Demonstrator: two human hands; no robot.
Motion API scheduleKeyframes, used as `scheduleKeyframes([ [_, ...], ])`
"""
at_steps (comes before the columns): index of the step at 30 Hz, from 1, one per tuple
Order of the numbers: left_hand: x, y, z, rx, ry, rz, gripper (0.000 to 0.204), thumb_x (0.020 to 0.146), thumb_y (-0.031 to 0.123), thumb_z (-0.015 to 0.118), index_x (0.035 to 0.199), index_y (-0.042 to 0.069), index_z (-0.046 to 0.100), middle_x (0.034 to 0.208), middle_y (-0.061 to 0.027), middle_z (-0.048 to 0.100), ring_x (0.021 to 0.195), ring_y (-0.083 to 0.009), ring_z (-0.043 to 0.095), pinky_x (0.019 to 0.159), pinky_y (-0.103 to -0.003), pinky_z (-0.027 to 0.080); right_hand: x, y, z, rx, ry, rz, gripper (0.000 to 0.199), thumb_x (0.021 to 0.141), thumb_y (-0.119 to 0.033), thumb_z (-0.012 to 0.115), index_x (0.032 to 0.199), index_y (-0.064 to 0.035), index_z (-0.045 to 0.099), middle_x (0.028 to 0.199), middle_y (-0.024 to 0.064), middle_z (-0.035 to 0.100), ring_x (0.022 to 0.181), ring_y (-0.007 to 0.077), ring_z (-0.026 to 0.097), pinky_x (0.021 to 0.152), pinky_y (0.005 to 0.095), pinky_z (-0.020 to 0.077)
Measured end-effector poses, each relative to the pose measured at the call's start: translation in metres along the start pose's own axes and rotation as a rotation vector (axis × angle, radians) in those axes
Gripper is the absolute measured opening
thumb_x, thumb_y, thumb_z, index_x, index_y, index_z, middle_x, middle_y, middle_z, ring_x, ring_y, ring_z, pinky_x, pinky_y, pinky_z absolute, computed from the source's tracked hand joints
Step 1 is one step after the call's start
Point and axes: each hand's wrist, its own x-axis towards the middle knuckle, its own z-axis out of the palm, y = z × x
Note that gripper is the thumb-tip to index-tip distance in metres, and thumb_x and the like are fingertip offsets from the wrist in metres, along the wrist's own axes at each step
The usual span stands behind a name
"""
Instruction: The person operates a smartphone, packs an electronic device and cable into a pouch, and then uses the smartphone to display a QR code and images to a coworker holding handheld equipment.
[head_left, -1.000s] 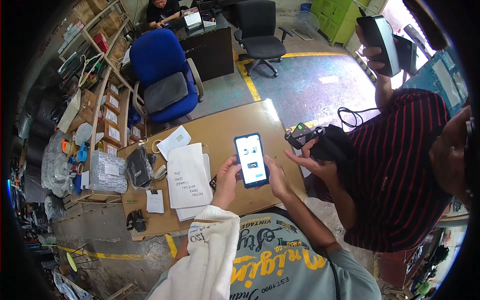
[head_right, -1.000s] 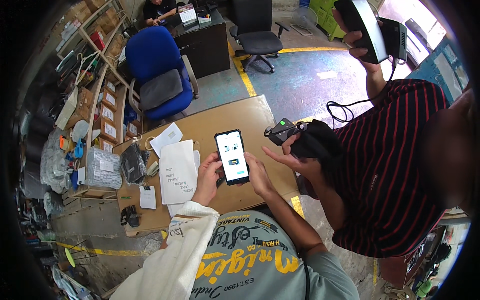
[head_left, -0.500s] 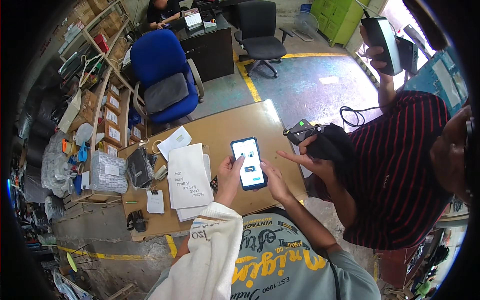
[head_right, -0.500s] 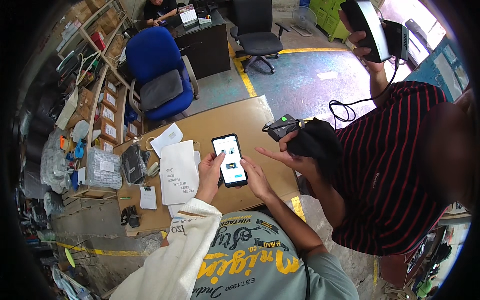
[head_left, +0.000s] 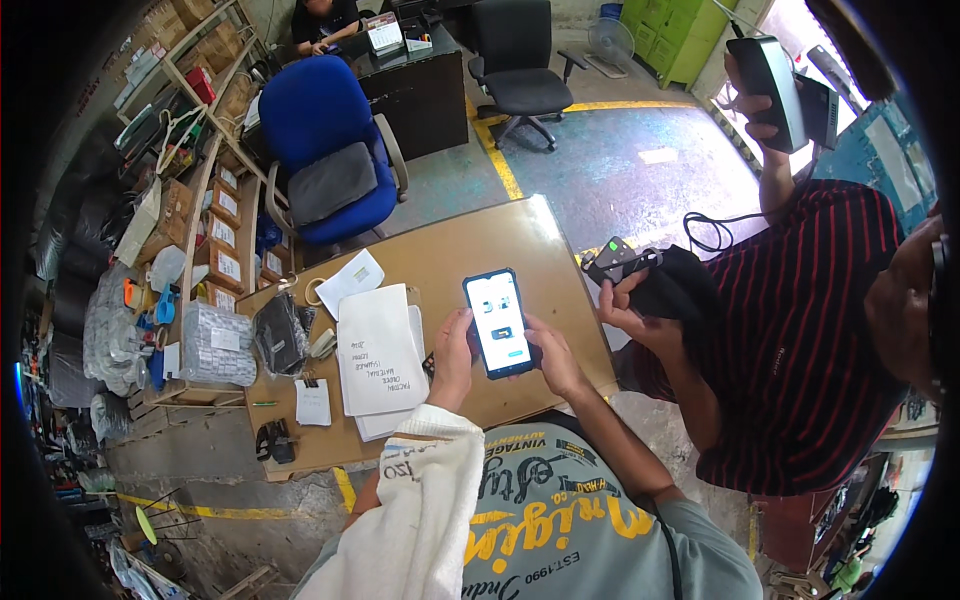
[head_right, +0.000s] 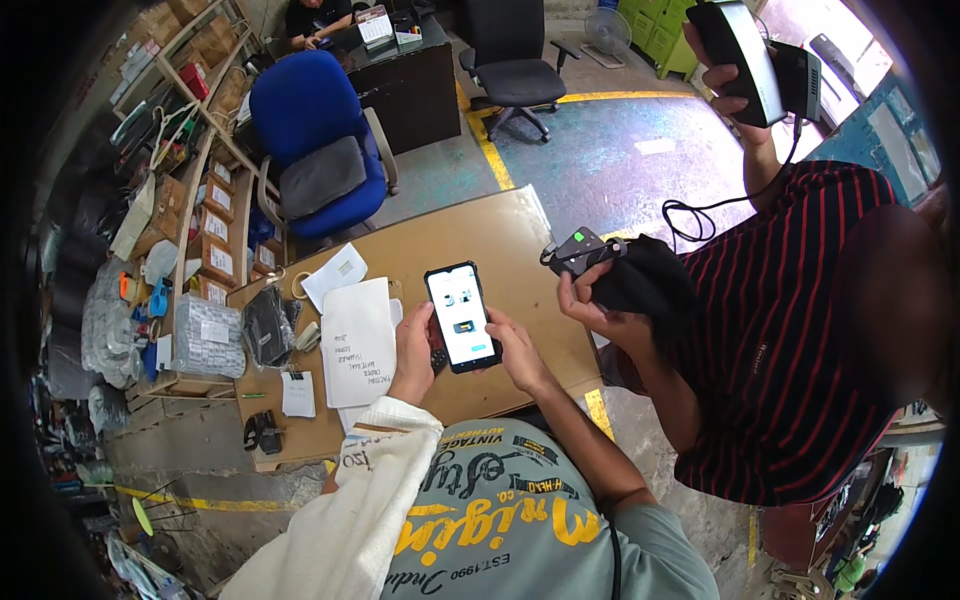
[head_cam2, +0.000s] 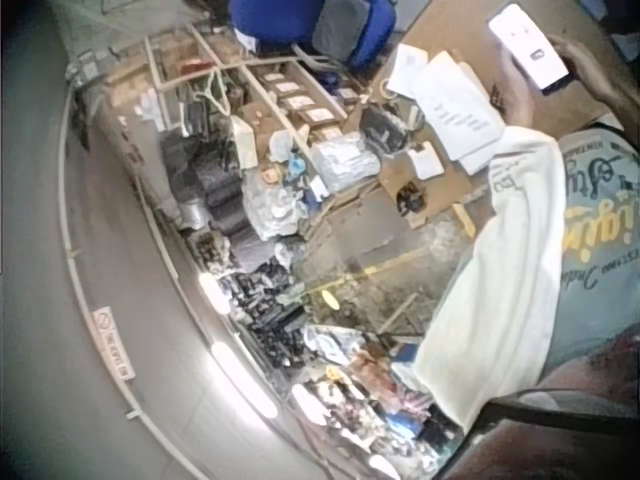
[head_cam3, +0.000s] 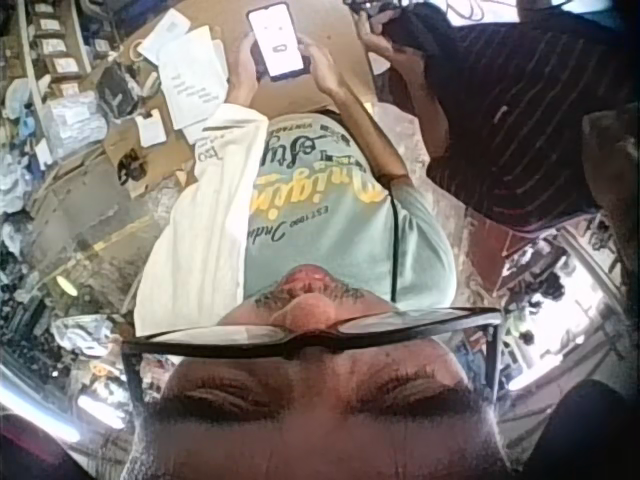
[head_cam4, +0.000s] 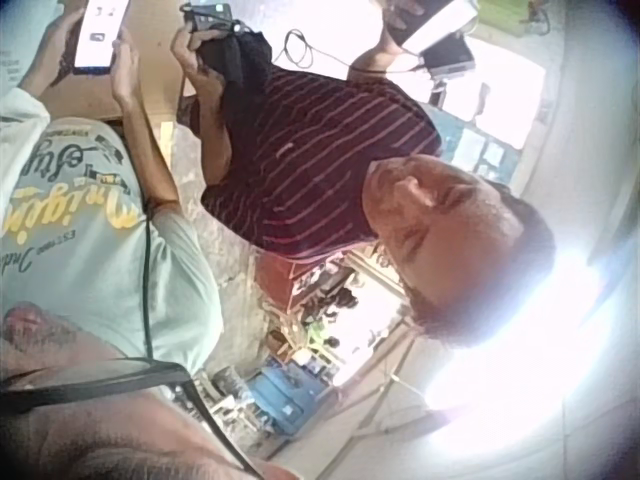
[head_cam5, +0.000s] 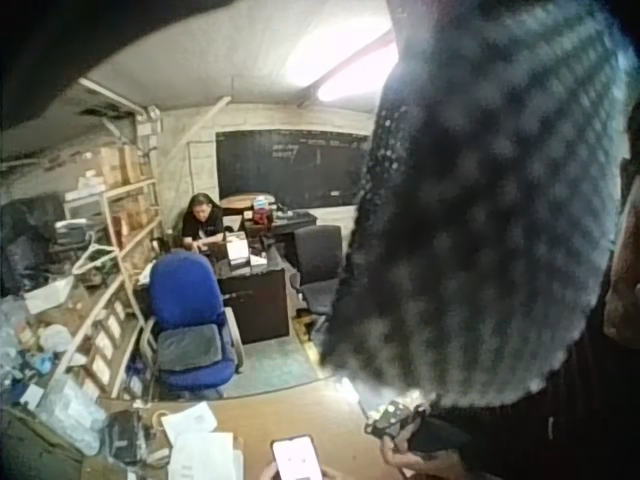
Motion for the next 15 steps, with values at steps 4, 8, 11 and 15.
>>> scheduleKeyframes([
  [4, 0.007, -0.005, -0.008, -0.010, -0.019, -0.012, 0.037, 0.105, 0.039, 0.044, 0.103, 0.008, 0.066, 0.092, -0.0062, 0.062, 0.088, -0.0149, 0.054, 0.083, -0.032, 0.041, 0.002, 0.005, -0.003, 0.047, -0.048, -0.033, 0.062, 0.090, -0.004, 0.043, 0.152, 0.0035, 0.044, 0.119, 0.0195, 0.067, 0.094, 0.0254, 0.067, 0.067, 0.0290, 0.0594],
  [8, 0.014, -0.009, -0.014, -0.027, -0.056, 0.008, 0.036, 0.105, 0.037, 0.042, 0.101, 0.009, 0.065, 0.092, -0.0061, 0.062, 0.087, -0.0158, 0.053, 0.082, -0.033, 0.039, 0.002, 0.004, -0.004, 0.023, -0.132, -0.074, 0.072, 0.082, 0.005, 0.049, 0.153, -0.0004, 0.043, 0.125, 0.0161, 0.065, 0.095, 0.0212, 0.065, 0.065, 0.0280, 0.0579],
  [11, 0.013, -0.004, -0.011, -0.026, -0.047, 0.006, 0.036, 0.105, 0.037, 0.043, 0.100, 0.009, 0.064, 0.092, -0.0059, 0.061, 0.087, -0.0158, 0.052, 0.082, -0.033, 0.038, 0.003, 0.004, -0.005, 0.010, -0.141, -0.083, 0.076, 0.080, 0.009, 0.050, 0.154, -0.0018, 0.042, 0.125, 0.0144, 0.065, 0.093, 0.0195, 0.065, 0.064, 0.0266, 0.0567],
  [15, 0.012, 0.000, -0.007, -0.029, -0.034, 0.012, 0.035, 0.105, 0.036, 0.043, 0.099, 0.009, 0.064, 0.091, -0.0055, 0.061, 0.087, -0.0154, 0.052, 0.083, -0.032, 0.038, 0.004, 0.001, -0.006, -0.022, -0.158, -0.087, 0.080, 0.077, 0.013, 0.052, 0.155, -0.0032, 0.041, 0.125, 0.0125, 0.066, 0.091, 0.0172, 0.064, 0.062, 0.0245, 0.0548],
])
